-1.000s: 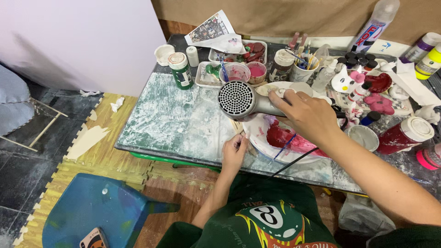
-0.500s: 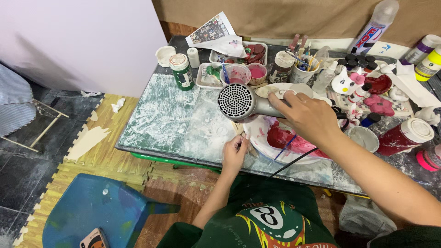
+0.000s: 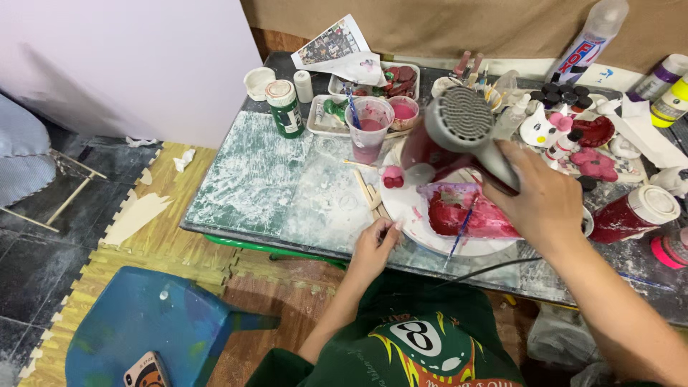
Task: The person paints a small pink figurine and a red heart-shaped object using a paintbrush and red paint. They use a hairdryer to dry the paint between applications and switch between the two objects.
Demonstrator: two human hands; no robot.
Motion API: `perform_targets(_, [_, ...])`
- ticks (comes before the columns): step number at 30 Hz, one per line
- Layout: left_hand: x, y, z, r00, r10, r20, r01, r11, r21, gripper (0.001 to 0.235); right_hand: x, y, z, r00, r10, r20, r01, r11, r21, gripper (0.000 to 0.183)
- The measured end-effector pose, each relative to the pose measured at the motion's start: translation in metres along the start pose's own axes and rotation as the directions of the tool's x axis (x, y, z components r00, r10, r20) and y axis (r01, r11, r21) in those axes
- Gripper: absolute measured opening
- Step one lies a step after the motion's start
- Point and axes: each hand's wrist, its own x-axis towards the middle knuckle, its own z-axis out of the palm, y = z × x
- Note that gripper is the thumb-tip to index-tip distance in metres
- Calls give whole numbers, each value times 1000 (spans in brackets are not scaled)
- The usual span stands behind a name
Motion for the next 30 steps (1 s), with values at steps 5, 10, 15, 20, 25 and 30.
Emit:
perform_targets(5, [-6, 9, -1, 1000, -11, 27, 8, 992, 129, 33, -19, 3, 5, 998, 43, 52, -42, 999, -27, 72])
perform_targets(10, [-13, 22, -2, 998, 17, 66, -30, 979, 200, 34, -22, -13, 14, 996, -44, 72, 48, 997, -57, 67])
perform_targets(15, [-13, 37, -13, 991, -83, 106, 47, 953, 301, 32, -23, -21, 18, 994, -101, 47, 100, 995, 5, 69])
perform_targets(20, [0, 61, -39, 953, 302, -35, -249, 841, 481, 51, -24, -16, 16, 999, -47, 17, 46, 998, 44, 67])
perform_targets(25, [35, 62, -66, 914, 400, -68, -300, 779, 551, 26, -19, -15, 13, 998, -41, -45, 44, 996, 72, 66])
perform_targets(30, [26, 28, -32, 987, -106, 119, 52, 922, 385, 34, -13, -18, 14, 998, -25, -59, 28, 998, 53, 68])
